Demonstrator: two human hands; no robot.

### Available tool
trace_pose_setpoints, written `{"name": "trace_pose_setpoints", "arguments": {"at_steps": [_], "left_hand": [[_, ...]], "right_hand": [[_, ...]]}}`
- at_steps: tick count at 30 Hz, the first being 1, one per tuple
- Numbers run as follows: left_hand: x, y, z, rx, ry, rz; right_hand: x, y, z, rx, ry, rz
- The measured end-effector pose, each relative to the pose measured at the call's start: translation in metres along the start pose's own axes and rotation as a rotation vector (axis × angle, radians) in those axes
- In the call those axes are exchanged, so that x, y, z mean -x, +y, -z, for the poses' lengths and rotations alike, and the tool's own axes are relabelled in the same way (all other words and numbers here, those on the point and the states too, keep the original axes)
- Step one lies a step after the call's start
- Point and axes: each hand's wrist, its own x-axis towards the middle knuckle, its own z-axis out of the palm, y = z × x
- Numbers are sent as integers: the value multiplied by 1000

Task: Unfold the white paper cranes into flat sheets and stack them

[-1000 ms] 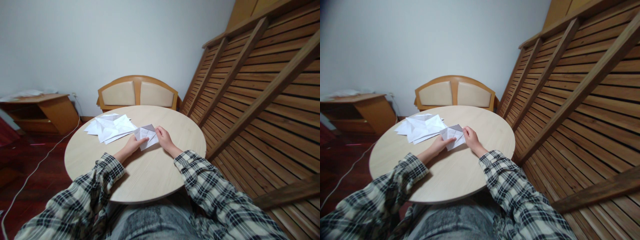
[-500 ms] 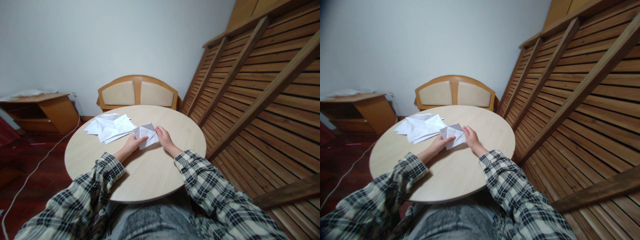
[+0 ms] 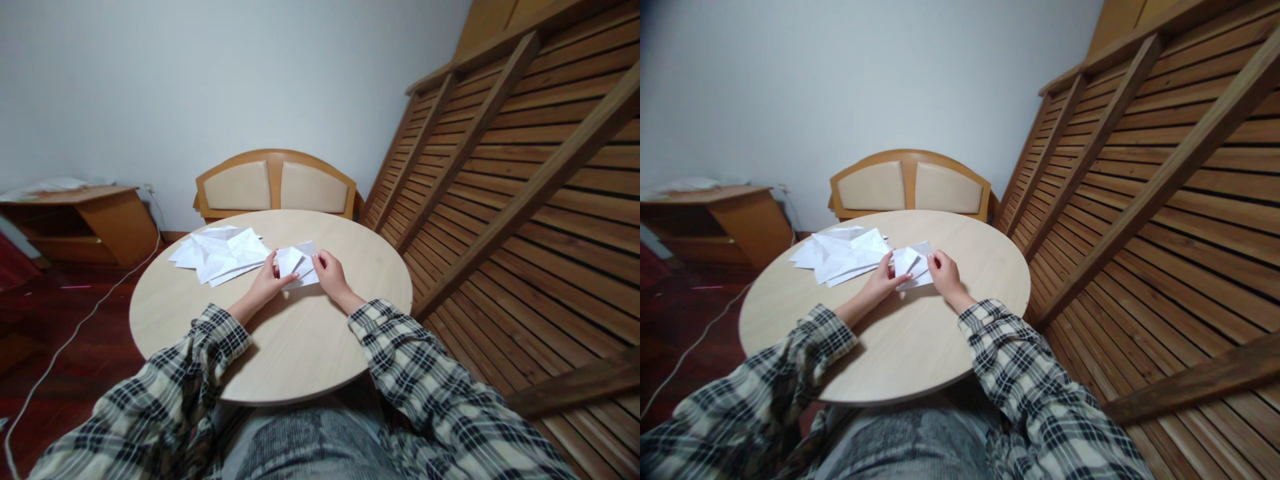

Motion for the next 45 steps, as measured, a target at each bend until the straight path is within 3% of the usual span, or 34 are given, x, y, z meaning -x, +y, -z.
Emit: {"name": "trace_pose_setpoints", "arguments": {"at_steps": [4, 11, 16, 24, 30, 39, 45], "left_hand": [[2, 2, -1, -11, -12, -4], [-5, -3, 4, -107, 98, -89], [-7, -6, 8, -142, 110, -125], [-2, -4, 5, 64, -93, 17], [-5, -8, 7, -8, -15, 11], [-8, -10, 8, -47, 64, -43], [-8, -10, 8, -53, 86, -32]], "right_hand": [[0, 0, -1, 5, 1, 6], [1, 1, -1, 0, -7, 14], [1, 2, -1, -36, -28, 0], [-1, 7, -3, -148, 24, -34], [-1, 11, -2, -108, 144, 77], [-1, 11, -1, -117, 17, 68], [-1, 13, -2, -156, 18, 59]]}}
